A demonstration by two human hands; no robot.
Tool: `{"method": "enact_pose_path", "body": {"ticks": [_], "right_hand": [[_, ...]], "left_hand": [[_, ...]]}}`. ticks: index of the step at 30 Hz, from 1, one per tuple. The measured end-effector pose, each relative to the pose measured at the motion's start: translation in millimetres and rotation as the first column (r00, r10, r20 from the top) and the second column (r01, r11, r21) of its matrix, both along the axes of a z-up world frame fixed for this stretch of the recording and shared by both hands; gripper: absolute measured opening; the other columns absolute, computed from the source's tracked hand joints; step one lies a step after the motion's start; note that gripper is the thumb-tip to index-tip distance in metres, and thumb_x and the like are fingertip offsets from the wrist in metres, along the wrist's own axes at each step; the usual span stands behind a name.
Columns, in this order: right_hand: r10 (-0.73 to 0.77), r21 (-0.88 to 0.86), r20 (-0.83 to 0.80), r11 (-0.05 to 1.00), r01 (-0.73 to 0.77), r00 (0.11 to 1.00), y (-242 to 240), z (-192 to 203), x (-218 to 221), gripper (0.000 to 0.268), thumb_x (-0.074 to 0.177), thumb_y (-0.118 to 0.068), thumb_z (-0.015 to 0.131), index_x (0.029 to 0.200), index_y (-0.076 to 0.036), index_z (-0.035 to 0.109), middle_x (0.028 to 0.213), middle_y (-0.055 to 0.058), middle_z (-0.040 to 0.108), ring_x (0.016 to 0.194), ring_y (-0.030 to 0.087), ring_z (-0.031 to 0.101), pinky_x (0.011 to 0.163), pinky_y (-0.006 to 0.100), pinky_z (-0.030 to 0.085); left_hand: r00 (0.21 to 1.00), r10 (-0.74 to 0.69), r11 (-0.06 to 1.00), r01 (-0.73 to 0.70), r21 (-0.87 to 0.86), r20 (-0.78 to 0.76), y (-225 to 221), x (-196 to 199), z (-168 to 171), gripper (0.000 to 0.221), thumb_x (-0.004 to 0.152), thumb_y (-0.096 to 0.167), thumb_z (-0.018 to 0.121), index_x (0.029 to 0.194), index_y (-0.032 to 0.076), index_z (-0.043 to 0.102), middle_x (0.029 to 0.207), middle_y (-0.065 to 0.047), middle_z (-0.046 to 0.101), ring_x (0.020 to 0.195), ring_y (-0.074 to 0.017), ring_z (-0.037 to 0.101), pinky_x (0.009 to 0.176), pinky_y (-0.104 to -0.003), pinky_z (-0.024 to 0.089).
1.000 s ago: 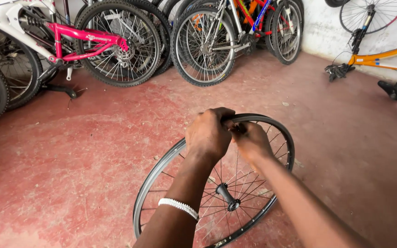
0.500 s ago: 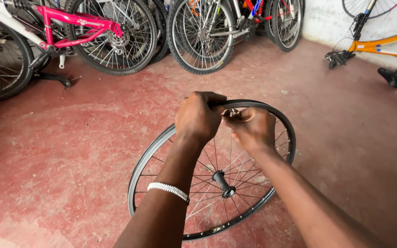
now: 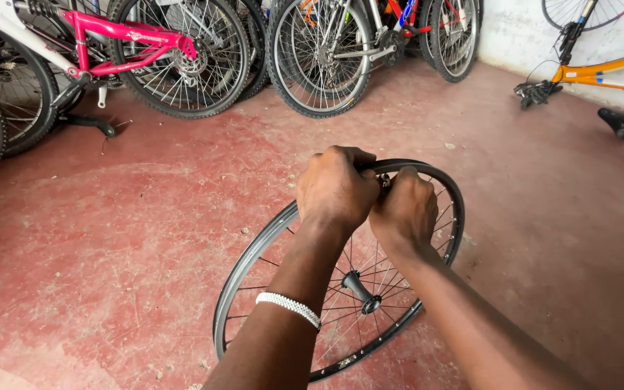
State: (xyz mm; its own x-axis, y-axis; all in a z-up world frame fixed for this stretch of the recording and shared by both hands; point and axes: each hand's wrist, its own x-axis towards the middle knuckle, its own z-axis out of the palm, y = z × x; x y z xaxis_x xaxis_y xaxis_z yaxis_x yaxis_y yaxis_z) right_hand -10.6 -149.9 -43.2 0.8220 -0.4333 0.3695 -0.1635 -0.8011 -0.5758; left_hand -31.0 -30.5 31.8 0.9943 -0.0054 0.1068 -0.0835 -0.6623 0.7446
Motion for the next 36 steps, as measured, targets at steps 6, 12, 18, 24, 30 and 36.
{"method": "enact_pose_path", "body": {"ticks": [6,12,18,24,30,36], "right_hand": [[0.331,0.260,-0.083,0.918,-0.300,0.940,-26.2,-16.4,31.2,0.031,0.080,-0.039,0.077,0.103,-0.018,0.077,0.071,0.006,0.072,0.074,0.025,0.075,0.061,0.039,0.054],[0.692,0.751,0.131,0.397,-0.527,0.709,-27.3,24.4,-6.7,0.032,0.091,-0.009,0.068,0.117,0.008,0.066,0.076,0.007,0.056,0.063,0.017,0.062,0.049,0.021,0.039],[0.449,0.619,0.307,0.576,-0.534,0.839,-15.4,-5.4,11.1,0.028,0.072,-0.007,0.089,0.082,0.011,0.070,0.056,0.013,0.060,0.045,0.019,0.064,0.040,0.021,0.043],[-0.064,0.207,-0.057,0.976,0.074,0.996,-9.0,-18.2,28.6,0.048,0.071,-0.062,0.083,0.077,-0.017,0.067,0.073,0.010,0.072,0.086,0.032,0.075,0.070,0.044,0.060],[0.069,-0.063,-0.155,0.995,-0.080,0.986,13.8,7.5,-6.6,0.046,0.084,-0.052,0.067,0.099,-0.008,0.063,0.090,0.019,0.073,0.093,0.040,0.075,0.081,0.056,0.059],[0.354,0.019,-0.253,0.932,-0.362,0.900,-4.7,-8.2,-5.9,0.031,0.084,-0.031,0.070,0.098,-0.003,0.073,0.089,0.020,0.074,0.091,0.042,0.075,0.074,0.052,0.061]], "left_hand": [[1.000,0.013,1.000,-0.013,-0.026,-0.007,15.4,15.5,-13.0,0.028,0.087,0.025,0.069,0.110,0.035,0.081,0.104,-0.004,0.080,0.112,-0.0300,0.072,0.100,-0.044,0.056],[1.000,-0.031,0.996,0.031,-0.086,0.004,32.4,17.0,-9.0,0.029,0.086,0.021,0.070,0.112,0.031,0.080,0.107,-0.006,0.080,0.117,-0.0327,0.070,0.103,-0.045,0.055],[0.997,-0.075,0.995,0.075,-0.063,0.002,30.3,16.6,-5.6,0.030,0.086,0.022,0.070,0.114,0.031,0.080,0.109,-0.008,0.080,0.117,-0.0348,0.070,0.103,-0.045,0.054],[0.999,-0.043,0.999,0.042,-0.034,-0.014,16.0,15.2,-1.3,0.029,0.086,0.025,0.070,0.111,0.036,0.080,0.101,-0.005,0.081,0.109,-0.0312,0.073,0.097,-0.043,0.058],[0.999,-0.034,0.999,0.033,-0.004,-0.026,17.7,15.1,1.3,0.029,0.090,0.026,0.067,0.115,0.036,0.079,0.104,-0.006,0.080,0.111,-0.0319,0.072,0.098,-0.045,0.058],[0.999,0.033,0.999,-0.032,0.010,-0.028,26.0,22.2,-6.2,0.029,0.092,0.026,0.067,0.117,0.037,0.078,0.108,-0.005,0.080,0.113,-0.0303,0.072,0.100,-0.046,0.057]]}}
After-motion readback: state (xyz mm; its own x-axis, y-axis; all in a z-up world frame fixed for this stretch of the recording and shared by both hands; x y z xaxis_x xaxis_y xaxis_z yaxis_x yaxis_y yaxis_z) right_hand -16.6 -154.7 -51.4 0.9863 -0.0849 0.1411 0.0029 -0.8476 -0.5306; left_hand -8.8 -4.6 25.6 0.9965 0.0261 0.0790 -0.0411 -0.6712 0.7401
